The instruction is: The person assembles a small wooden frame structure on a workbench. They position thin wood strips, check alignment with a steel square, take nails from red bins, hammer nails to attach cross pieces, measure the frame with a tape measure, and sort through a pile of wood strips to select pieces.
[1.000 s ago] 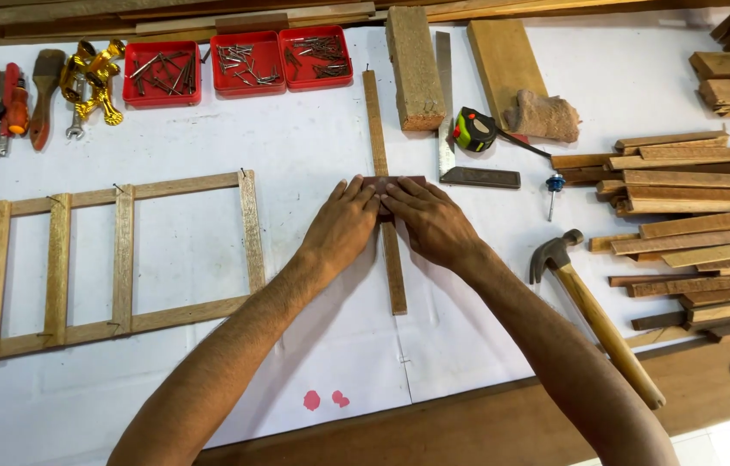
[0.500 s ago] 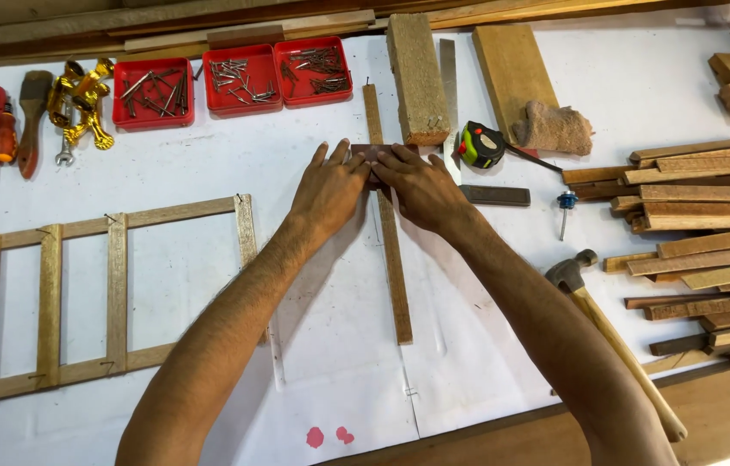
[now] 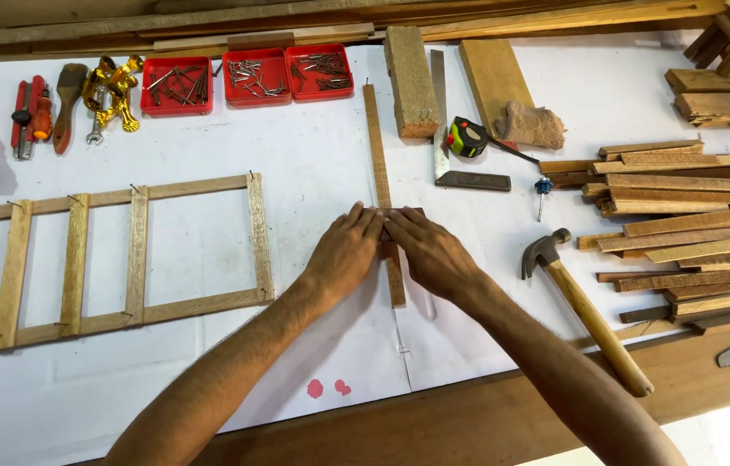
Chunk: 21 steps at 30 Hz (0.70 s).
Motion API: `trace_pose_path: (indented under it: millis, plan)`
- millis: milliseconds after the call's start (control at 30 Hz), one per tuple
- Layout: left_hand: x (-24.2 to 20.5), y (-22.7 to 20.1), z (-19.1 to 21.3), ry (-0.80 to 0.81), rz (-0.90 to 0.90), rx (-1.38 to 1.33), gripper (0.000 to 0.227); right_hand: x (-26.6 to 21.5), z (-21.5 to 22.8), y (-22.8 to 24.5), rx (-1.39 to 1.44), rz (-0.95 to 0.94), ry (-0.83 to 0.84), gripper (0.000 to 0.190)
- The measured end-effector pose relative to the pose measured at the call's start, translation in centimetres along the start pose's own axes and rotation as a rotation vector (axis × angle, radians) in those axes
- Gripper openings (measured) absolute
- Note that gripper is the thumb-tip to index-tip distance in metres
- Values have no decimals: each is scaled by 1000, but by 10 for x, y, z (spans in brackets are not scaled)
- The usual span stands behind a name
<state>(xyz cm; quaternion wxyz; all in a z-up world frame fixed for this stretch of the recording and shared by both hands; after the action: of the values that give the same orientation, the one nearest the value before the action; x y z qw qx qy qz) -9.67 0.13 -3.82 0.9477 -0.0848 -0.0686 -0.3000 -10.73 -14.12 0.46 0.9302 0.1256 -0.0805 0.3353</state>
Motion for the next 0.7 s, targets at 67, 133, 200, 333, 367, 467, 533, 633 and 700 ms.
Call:
trace_pose_path:
  millis: [67,133,200,333,367,467,533,633,700]
  plan:
    - [-6,-2,-12,-24,-11,22,52,-5,-4,3,-17,11,-29,52]
    - [-1,0,-15,-46,-21,39,51,-2,-7,-1,-33,20,-53,47]
    - [11,8,-12,-8,10,18,50,9,-11,-10,-50,2,-30,49]
    - [43,32,-14,73,4,90,50,40,-15,-32,-20,2,-19,48]
    - [51,39,-17,66,9,77,49,47,-17,-38,-26,-5,-18,47]
    - [72,59,-22,56,20,43,46,68,-26,-57,-54,-1,-6,47]
    - [84,71,-26,53,28,22,46,81,-32,-68,-78,11,6,48]
    - [95,81,-25,33,57,-38,43,93,-36,-78,-47,12,-6,48]
    - [97,80,-15,57,70,-39,43,95,-37,-83,-25,-19,40,45]
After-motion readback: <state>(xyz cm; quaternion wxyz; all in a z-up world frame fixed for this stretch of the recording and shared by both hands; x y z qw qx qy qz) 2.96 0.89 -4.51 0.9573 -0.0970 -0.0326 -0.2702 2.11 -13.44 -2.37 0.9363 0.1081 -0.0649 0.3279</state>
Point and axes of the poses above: each hand's wrist, its own x-axis towards the middle knuckle, its own z-axis out of the back of the hand, y = z × x, the point moved 5 cm from there along x, towards the middle knuckle, and after that the axes turned 1 degree about -y, right-handed, at the moved point
